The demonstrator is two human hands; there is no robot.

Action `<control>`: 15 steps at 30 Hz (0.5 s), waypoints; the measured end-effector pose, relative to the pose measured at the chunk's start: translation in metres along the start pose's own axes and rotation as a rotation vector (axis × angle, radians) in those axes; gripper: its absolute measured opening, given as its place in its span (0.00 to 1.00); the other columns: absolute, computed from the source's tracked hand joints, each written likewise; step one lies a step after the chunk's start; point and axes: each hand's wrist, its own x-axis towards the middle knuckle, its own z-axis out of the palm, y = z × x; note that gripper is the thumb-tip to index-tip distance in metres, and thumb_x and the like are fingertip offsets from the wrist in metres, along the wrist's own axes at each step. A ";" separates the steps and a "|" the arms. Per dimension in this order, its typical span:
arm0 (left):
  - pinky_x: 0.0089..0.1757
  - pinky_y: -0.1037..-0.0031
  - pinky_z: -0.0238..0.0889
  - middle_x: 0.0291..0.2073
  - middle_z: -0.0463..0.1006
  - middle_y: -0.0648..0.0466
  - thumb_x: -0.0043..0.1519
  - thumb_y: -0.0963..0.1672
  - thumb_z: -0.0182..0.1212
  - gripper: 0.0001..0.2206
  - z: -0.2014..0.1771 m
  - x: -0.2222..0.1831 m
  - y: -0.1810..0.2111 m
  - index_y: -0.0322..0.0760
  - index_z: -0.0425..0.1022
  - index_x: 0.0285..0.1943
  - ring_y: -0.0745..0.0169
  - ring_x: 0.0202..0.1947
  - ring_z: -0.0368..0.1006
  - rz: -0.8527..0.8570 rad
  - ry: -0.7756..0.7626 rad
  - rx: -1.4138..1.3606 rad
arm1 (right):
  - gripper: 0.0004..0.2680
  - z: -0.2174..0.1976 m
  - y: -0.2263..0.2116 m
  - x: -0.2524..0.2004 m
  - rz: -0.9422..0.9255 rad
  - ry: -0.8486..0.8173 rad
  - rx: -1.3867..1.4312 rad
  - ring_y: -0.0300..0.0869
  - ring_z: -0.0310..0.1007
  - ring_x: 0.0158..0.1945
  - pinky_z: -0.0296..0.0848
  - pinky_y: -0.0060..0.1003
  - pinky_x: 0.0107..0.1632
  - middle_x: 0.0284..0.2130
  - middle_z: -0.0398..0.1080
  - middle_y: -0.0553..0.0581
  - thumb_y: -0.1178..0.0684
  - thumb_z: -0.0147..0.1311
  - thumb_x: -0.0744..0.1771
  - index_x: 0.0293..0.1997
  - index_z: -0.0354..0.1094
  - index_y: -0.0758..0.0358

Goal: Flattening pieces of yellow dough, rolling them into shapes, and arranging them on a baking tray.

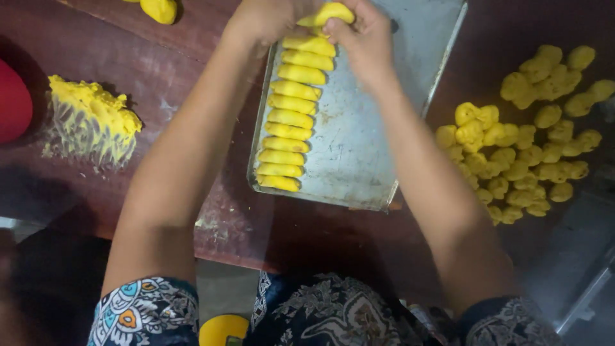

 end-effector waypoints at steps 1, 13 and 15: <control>0.37 0.74 0.79 0.34 0.85 0.55 0.64 0.43 0.62 0.07 -0.005 0.008 -0.008 0.33 0.81 0.44 0.66 0.34 0.84 0.005 0.002 0.004 | 0.09 -0.002 -0.002 0.004 -0.006 -0.002 0.001 0.36 0.76 0.42 0.77 0.33 0.47 0.41 0.75 0.53 0.63 0.58 0.71 0.58 0.69 0.71; 0.32 0.65 0.66 0.28 0.78 0.48 0.62 0.39 0.67 0.06 -0.037 0.027 -0.039 0.25 0.77 0.41 0.62 0.28 0.72 0.519 0.214 0.669 | 0.09 -0.029 0.018 0.029 -0.076 -0.084 0.032 0.39 0.77 0.51 0.76 0.35 0.58 0.46 0.77 0.55 0.68 0.57 0.68 0.53 0.70 0.71; 0.34 0.63 0.69 0.34 0.81 0.42 0.58 0.38 0.67 0.10 -0.034 0.017 -0.030 0.26 0.77 0.47 0.52 0.33 0.77 0.584 0.172 0.790 | 0.12 -0.035 0.021 0.024 -0.342 -0.013 -0.690 0.43 0.78 0.52 0.75 0.38 0.57 0.47 0.78 0.55 0.66 0.61 0.65 0.53 0.74 0.64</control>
